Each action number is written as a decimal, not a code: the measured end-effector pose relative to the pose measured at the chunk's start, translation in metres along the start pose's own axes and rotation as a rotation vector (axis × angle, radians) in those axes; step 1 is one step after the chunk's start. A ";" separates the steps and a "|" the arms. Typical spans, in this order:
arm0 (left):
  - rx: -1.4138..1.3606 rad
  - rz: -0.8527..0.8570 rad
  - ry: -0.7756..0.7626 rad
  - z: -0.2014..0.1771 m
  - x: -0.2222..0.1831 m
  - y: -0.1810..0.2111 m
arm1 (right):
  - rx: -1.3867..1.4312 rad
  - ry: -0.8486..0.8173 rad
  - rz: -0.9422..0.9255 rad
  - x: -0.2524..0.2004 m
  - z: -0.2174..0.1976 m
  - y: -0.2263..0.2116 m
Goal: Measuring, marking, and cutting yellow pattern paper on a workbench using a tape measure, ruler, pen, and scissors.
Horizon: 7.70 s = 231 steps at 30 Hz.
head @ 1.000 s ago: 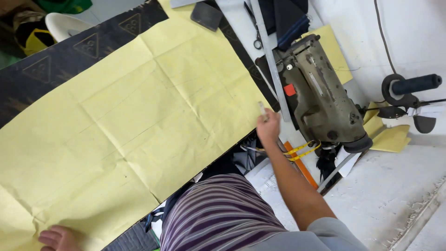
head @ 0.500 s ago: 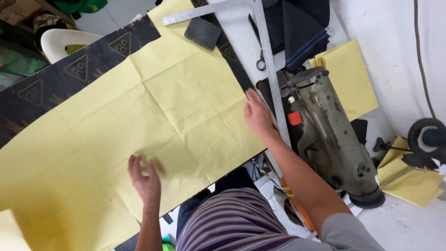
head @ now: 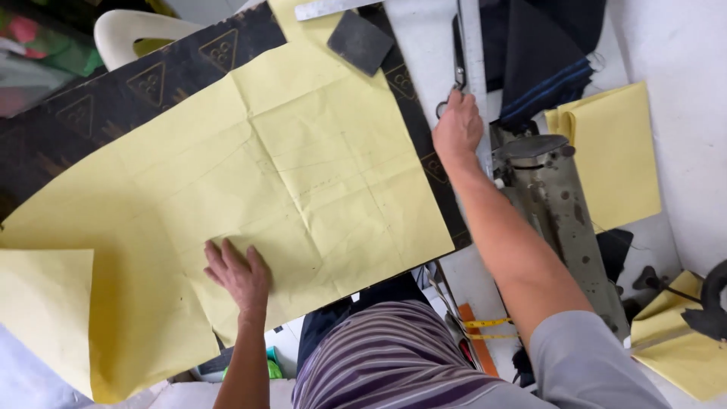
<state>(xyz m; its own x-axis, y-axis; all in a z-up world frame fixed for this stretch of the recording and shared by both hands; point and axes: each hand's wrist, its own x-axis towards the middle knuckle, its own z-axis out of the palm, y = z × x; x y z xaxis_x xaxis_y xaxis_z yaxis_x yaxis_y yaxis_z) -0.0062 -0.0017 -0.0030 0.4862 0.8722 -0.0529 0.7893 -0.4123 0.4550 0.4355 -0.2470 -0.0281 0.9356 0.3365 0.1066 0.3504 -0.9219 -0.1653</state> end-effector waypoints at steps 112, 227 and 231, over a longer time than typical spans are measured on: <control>0.427 0.793 -0.548 0.057 0.004 0.093 | 0.854 -0.826 0.638 -0.318 -0.102 -0.055; 0.252 0.561 -0.500 0.070 -0.006 0.116 | 0.506 -1.277 0.318 -0.076 -0.174 -0.090; -0.053 0.428 -0.230 0.115 -0.023 0.162 | -0.030 -1.410 0.061 -0.006 -0.191 -0.120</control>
<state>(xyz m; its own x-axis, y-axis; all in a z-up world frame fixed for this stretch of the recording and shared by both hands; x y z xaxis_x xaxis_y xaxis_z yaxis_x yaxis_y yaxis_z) 0.1538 -0.1190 -0.0298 0.8380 0.5440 -0.0430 0.4827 -0.7023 0.5233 0.3796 -0.1748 0.1779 0.2121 0.1868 -0.9592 0.3236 -0.9396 -0.1114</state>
